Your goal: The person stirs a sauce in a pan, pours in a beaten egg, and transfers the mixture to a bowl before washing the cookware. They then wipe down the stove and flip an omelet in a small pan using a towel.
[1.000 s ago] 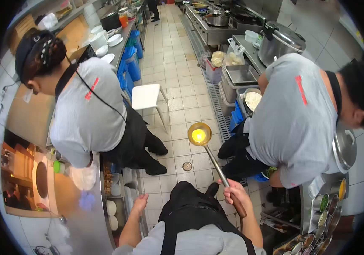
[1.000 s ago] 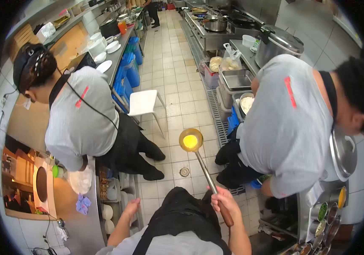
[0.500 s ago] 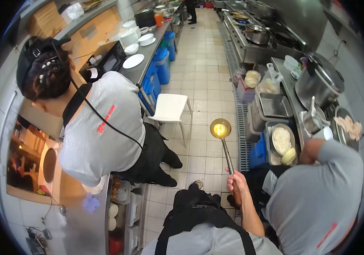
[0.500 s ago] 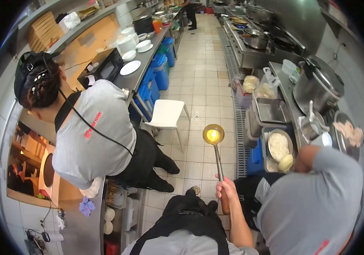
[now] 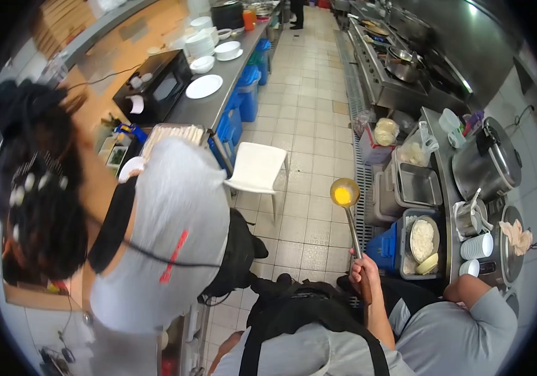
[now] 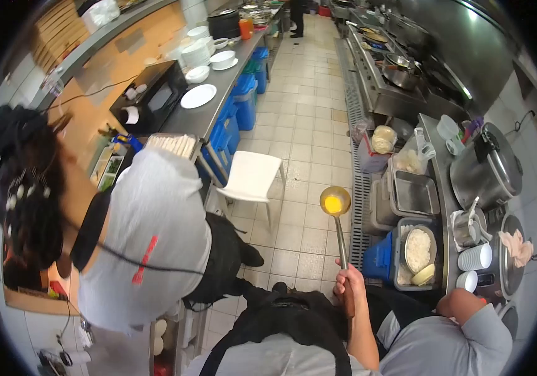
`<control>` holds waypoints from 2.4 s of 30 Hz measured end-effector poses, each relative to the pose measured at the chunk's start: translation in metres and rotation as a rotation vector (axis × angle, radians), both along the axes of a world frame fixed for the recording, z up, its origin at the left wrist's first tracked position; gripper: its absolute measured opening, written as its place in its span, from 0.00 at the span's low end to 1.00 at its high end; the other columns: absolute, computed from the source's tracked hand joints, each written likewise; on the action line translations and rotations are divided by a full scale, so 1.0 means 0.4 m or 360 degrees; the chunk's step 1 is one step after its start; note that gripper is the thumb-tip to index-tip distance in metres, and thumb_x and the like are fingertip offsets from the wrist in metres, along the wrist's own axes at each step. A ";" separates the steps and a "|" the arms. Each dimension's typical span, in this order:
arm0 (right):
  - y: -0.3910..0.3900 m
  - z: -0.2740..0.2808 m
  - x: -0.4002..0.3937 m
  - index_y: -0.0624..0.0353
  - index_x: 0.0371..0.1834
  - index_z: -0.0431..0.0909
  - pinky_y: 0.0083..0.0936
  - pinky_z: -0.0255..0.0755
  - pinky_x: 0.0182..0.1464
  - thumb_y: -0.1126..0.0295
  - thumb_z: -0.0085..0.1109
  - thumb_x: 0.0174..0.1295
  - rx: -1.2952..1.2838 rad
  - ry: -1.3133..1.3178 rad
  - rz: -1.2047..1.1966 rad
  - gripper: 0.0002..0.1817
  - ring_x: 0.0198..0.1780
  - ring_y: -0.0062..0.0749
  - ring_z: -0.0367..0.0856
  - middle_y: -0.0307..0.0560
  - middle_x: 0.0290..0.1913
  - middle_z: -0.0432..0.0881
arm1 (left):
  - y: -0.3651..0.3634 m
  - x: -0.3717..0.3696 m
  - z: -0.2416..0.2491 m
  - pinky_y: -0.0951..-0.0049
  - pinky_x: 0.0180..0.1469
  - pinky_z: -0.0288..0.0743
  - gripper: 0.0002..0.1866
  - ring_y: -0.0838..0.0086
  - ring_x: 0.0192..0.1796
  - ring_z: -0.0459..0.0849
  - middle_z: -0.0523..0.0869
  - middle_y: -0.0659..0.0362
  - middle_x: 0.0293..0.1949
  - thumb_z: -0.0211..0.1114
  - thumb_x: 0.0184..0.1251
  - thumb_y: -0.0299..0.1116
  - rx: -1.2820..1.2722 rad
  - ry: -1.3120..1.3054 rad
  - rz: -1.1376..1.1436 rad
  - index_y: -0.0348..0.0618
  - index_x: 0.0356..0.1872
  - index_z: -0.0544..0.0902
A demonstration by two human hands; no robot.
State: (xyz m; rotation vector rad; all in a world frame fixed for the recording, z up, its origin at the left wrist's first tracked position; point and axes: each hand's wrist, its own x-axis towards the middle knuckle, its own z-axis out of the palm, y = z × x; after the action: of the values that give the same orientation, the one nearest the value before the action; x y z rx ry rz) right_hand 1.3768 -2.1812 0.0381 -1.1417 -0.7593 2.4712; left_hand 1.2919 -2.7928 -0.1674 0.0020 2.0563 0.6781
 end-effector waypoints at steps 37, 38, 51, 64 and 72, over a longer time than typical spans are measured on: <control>1.608 0.047 -0.902 0.62 0.63 0.72 0.20 0.63 0.19 0.74 0.51 0.66 0.0091 -0.0129 0.0171 0.21 0.14 0.20 0.66 0.34 0.22 0.71 | 1.652 -1.101 -0.409 0.65 0.63 0.75 0.28 0.59 0.60 0.85 0.86 0.44 0.57 0.66 0.69 0.39 0.0047 -0.0371 -0.0500 0.33 0.66 0.77; 1.641 0.053 -0.951 0.63 0.64 0.72 0.19 0.61 0.17 0.74 0.50 0.66 0.0049 -0.0126 0.0104 0.22 0.13 0.20 0.66 0.34 0.21 0.71 | 1.755 -1.178 -0.328 0.65 0.63 0.75 0.28 0.59 0.60 0.85 0.86 0.44 0.57 0.66 0.69 0.39 0.0057 -0.0359 -0.0476 0.33 0.66 0.77; 1.942 0.205 -1.324 0.65 0.64 0.71 0.17 0.60 0.16 0.73 0.50 0.65 0.0160 -0.0182 -0.0280 0.23 0.14 0.16 0.65 0.33 0.21 0.70 | 2.570 -2.244 -0.079 0.63 0.66 0.74 0.29 0.54 0.64 0.82 0.83 0.41 0.61 0.63 0.63 0.36 0.0268 0.0290 -0.0384 0.36 0.66 0.78; 2.505 0.057 -1.566 0.62 0.62 0.71 0.24 0.62 0.19 0.74 0.54 0.61 0.0185 -0.0217 -0.0209 0.24 0.15 0.25 0.67 0.37 0.22 0.70 | 3.439 -2.390 0.157 0.61 0.67 0.73 0.30 0.56 0.67 0.79 0.80 0.43 0.65 0.63 0.69 0.37 0.0651 0.0225 -0.0888 0.37 0.70 0.73; 2.959 0.089 -1.799 0.60 0.59 0.74 0.20 0.62 0.21 0.73 0.53 0.63 0.0134 -0.0089 -0.0034 0.20 0.17 0.21 0.66 0.35 0.23 0.70 | 3.293 -2.510 0.124 0.67 0.58 0.77 0.26 0.63 0.56 0.84 0.86 0.49 0.54 0.65 0.68 0.28 -0.0068 0.0152 -0.0235 0.31 0.66 0.76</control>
State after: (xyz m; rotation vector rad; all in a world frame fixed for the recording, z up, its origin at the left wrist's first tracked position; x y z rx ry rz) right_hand 0.6571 -0.9976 0.0737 -1.1862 -0.8542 2.3750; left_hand 0.2880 -1.4757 -0.1180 0.1629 2.1377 0.5520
